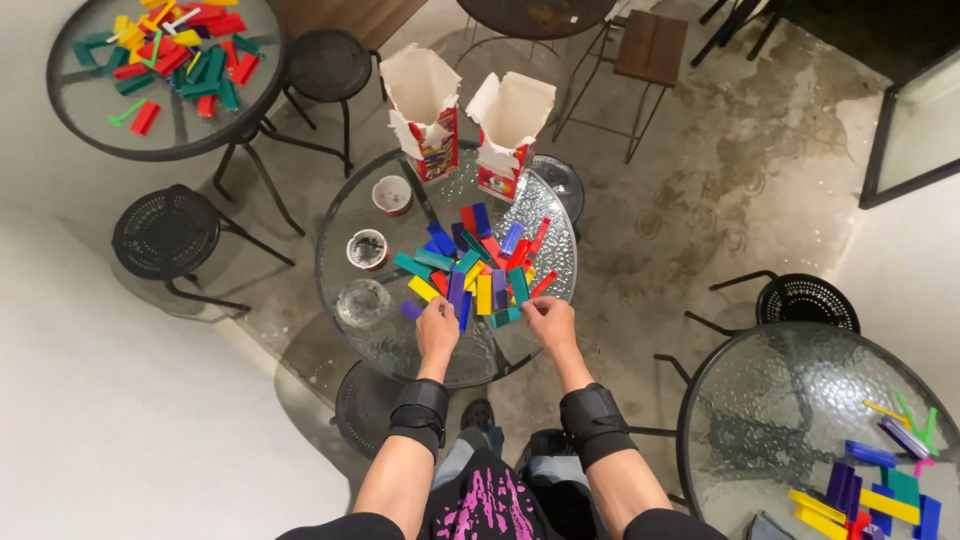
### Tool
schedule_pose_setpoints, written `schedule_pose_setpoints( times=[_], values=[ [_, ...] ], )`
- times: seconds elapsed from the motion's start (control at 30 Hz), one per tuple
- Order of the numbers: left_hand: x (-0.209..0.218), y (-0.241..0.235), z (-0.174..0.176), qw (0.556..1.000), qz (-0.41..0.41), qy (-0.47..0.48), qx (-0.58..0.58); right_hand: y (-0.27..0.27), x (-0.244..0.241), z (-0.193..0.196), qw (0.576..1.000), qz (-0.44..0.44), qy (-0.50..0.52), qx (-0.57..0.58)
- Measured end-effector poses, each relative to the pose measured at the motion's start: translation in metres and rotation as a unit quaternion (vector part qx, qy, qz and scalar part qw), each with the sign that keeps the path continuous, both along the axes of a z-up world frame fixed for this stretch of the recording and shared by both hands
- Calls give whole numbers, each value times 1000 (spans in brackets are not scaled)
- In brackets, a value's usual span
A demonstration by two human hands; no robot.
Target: The person sorts colorful plastic blocks by color on a glass table. They pick up blocks from a pile and place them into separate color groups on the table surface.
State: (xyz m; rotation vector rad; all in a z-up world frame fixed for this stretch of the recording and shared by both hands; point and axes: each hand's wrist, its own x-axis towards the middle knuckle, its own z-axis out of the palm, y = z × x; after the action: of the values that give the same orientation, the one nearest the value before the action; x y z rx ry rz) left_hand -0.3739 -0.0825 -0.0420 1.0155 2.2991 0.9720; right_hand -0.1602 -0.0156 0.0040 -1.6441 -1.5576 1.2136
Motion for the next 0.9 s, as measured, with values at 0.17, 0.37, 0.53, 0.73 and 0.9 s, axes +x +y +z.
schedule_pose_setpoints(
  times=[0.17,0.37,0.53,0.73,0.9],
  values=[
    [-16,9,8,998,19,-38,-47,16,-27,-10,1000,11,-6,19],
    [-21,21,-4,995,-13,-90,44,26,-40,3,1000,22,-1,21],
    [-14,23,8,988,-35,-120,89,25,-30,2,999,9,35,31],
    [6,26,35,990,-54,-104,79,16,1,0,998,-21,-34,54],
    [45,28,55,982,-155,-90,52,-11,41,17,994,-73,-17,80]
  ],
)
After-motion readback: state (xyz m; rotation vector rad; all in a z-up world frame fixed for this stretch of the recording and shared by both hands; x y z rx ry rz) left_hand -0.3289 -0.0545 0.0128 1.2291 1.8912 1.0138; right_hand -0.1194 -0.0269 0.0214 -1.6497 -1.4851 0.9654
